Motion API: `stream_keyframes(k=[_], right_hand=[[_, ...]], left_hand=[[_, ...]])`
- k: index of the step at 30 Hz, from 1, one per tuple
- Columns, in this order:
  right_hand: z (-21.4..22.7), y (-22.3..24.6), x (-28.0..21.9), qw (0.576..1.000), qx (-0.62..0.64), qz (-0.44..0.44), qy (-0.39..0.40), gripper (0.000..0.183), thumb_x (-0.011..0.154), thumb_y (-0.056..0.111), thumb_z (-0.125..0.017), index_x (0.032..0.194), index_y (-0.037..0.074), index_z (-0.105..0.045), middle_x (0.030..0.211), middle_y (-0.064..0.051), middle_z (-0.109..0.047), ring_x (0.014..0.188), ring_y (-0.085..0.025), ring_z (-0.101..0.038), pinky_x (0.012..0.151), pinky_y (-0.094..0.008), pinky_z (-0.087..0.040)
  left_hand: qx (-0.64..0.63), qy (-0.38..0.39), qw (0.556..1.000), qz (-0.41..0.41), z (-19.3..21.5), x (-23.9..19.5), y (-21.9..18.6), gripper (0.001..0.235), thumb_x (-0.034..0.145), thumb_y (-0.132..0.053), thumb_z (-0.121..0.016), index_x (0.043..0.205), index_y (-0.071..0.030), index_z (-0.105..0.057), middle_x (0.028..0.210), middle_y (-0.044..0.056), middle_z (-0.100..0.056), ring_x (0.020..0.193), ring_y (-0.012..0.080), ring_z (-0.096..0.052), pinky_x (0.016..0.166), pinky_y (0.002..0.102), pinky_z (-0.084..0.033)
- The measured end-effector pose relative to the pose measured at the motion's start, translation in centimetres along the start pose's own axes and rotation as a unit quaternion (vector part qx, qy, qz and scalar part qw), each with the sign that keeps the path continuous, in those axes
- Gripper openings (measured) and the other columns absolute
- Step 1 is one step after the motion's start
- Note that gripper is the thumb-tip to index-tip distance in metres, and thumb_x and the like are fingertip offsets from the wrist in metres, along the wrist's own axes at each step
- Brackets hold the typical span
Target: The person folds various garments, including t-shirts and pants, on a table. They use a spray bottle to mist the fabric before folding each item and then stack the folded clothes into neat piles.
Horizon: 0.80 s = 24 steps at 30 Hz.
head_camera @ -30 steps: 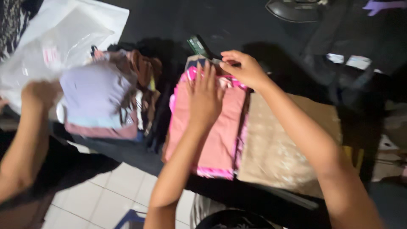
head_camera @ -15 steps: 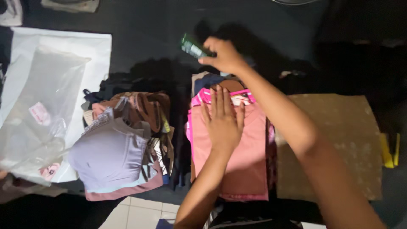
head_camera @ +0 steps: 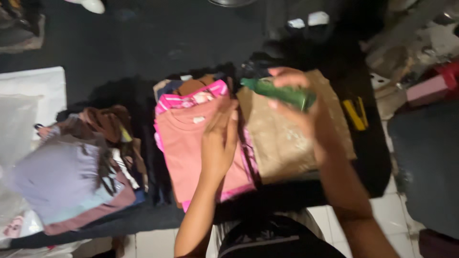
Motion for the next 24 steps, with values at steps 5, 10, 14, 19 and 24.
stream_keyframes(k=[5, 10, 14, 19, 24], right_hand=[[0.7, 2.4, -11.5, 0.998, -0.046, -0.001, -0.040, 0.044, 0.082, 0.002, -0.082, 0.124, 0.010, -0.069, 0.140, -0.011, -0.052, 0.136, -0.027, -0.056, 0.111, -0.036, -0.053], [4.9, -0.5, -16.9, 0.976, 0.057, -0.206, -0.050, 0.036, 0.106, 0.005, -0.061, 0.142, 0.008, -0.065, 0.132, -0.010, -0.074, 0.124, -0.018, -0.069, 0.102, -0.028, -0.054], [7.6, -0.6, -19.9, 0.962, 0.075, -0.258, -0.039, 0.049, 0.104, 0.011, -0.060, 0.151, 0.005, -0.052, 0.132, -0.009, -0.063, 0.118, -0.015, -0.063, 0.097, -0.027, -0.051], [7.8, 1.0, -22.1, 0.987, -0.069, -0.138, 0.051, 0.063, 0.099, 0.009, -0.066, 0.155, -0.001, -0.039, 0.150, -0.015, -0.049, 0.138, -0.022, -0.048, 0.110, -0.033, -0.039], [9.1, -2.0, -24.4, 0.977, 0.078, -0.196, 0.028, 0.059, 0.101, 0.006, -0.066, 0.156, 0.002, -0.043, 0.148, -0.011, -0.053, 0.136, -0.017, -0.050, 0.114, -0.030, -0.039]], left_hand=[[-0.279, 0.213, 0.932, 0.092, -9.5, -4.4, -2.0, 0.050, 0.111, -0.041, -0.048, 0.121, 0.002, -0.072, 0.115, 0.008, -0.075, 0.110, 0.0156, -0.064, 0.100, 0.026, -0.046], [-0.430, 0.234, 0.841, 0.231, -15.1, -8.7, -1.2, 0.046, 0.099, -0.038, -0.054, 0.131, -0.006, -0.060, 0.110, 0.001, -0.072, 0.091, 0.0129, -0.069, 0.080, 0.029, -0.057], [-0.349, 0.199, 0.910, 0.102, -17.4, -11.2, -3.1, 0.052, 0.104, -0.035, -0.059, 0.144, -0.002, -0.055, 0.114, 0.003, -0.068, 0.097, 0.0074, -0.062, 0.081, 0.023, -0.053], [-0.385, 0.116, 0.913, 0.064, -20.6, -14.4, -5.7, 0.054, 0.114, -0.039, -0.044, 0.151, -0.001, -0.056, 0.136, 0.006, -0.059, 0.087, 0.0103, -0.055, 0.072, 0.024, -0.048], [-0.337, 0.091, 0.930, 0.113, -20.7, -17.3, -6.7, 0.052, 0.107, -0.040, -0.043, 0.149, -0.011, -0.051, 0.153, 0.004, -0.046, 0.109, 0.0105, -0.064, 0.074, 0.025, -0.061]])
Point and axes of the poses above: each hand's wrist, its own x-axis towards the middle knuckle, its own z-axis out of the back of the hand, y = z × x, the point moved 8 cm from there along x, towards the middle knuckle
